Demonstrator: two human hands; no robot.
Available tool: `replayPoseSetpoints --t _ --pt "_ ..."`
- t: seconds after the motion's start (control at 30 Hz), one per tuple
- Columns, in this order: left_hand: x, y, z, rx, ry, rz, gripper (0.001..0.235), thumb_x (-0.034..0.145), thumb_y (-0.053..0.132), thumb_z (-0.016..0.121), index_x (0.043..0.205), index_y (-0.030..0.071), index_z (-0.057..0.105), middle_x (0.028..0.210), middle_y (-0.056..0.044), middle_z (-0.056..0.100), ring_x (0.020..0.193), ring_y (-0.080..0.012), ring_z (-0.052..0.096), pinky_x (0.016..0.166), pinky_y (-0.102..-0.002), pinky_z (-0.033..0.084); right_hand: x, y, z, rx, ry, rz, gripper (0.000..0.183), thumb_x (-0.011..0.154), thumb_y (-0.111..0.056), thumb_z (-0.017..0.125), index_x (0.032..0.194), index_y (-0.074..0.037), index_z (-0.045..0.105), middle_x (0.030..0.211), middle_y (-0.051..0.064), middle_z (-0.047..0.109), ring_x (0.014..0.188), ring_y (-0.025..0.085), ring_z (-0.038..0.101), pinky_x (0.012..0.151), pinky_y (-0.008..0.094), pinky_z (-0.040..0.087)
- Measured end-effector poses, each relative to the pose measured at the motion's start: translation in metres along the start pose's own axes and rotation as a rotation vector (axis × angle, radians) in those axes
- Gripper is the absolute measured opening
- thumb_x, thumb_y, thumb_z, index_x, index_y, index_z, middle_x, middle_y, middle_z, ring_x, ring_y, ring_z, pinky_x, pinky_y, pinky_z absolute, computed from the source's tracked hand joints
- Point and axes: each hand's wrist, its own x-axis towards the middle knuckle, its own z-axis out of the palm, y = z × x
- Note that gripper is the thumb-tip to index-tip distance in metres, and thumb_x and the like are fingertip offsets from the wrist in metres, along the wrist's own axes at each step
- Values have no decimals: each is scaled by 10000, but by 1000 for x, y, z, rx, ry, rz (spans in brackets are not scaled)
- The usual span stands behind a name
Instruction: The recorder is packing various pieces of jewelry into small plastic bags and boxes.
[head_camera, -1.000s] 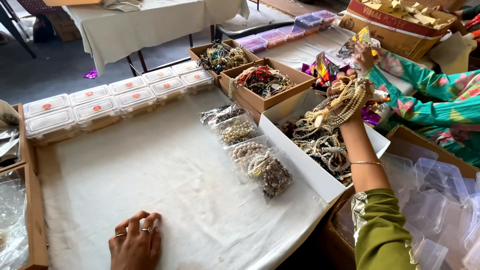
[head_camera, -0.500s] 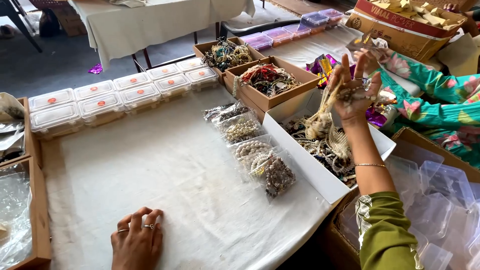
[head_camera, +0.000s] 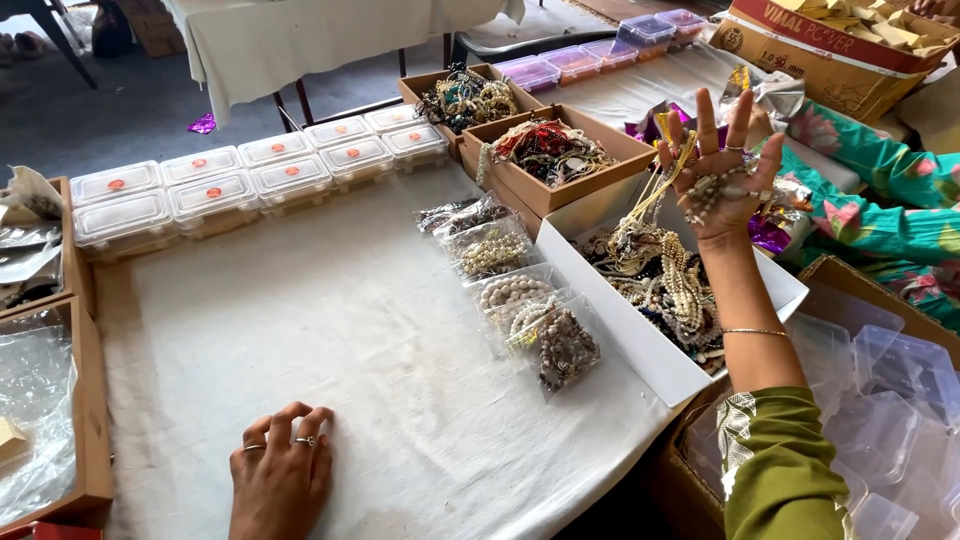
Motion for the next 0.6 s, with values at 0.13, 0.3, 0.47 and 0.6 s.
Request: replayPoseSetpoints --t 0.13,0.3,0.47,0.6 --pt "-2 1 -2 -33 28 5 465 973 372 485 1436 368 526 1410 98 414 1342 -178 309 1090 -419 346 -6 -30 -67 -330 77 -26 492 1151 -233 496 1613 -336 362 1652 119 421 1435 342 489 1182 484 450" --pt "-4 3 -9 -51 32 6 452 975 357 501 1425 338 539 1396 83 425 1338 -179 311 1079 -423 357 5 -18 -20 -1330 150 258 484 1066 -17 604 1491 -249 592 1377 136 673 1167 269 687 917 362 582" --pt "-10 6 -19 -128 58 14 442 985 332 504 1423 303 548 1384 78 438 1323 -174 330 1056 -417 381 4 -8 9 -2234 60 316 464 866 47 690 1273 -158 780 950 145 795 860 237 746 737 344 570" --pt "-16 6 -20 -177 131 46 440 967 309 510 1401 271 567 1363 48 449 1322 -186 328 1063 -449 372 4 -3 12 -1810 108 150 334 928 1 712 1249 -81 754 1037 98 765 930 173 731 804 318 583"
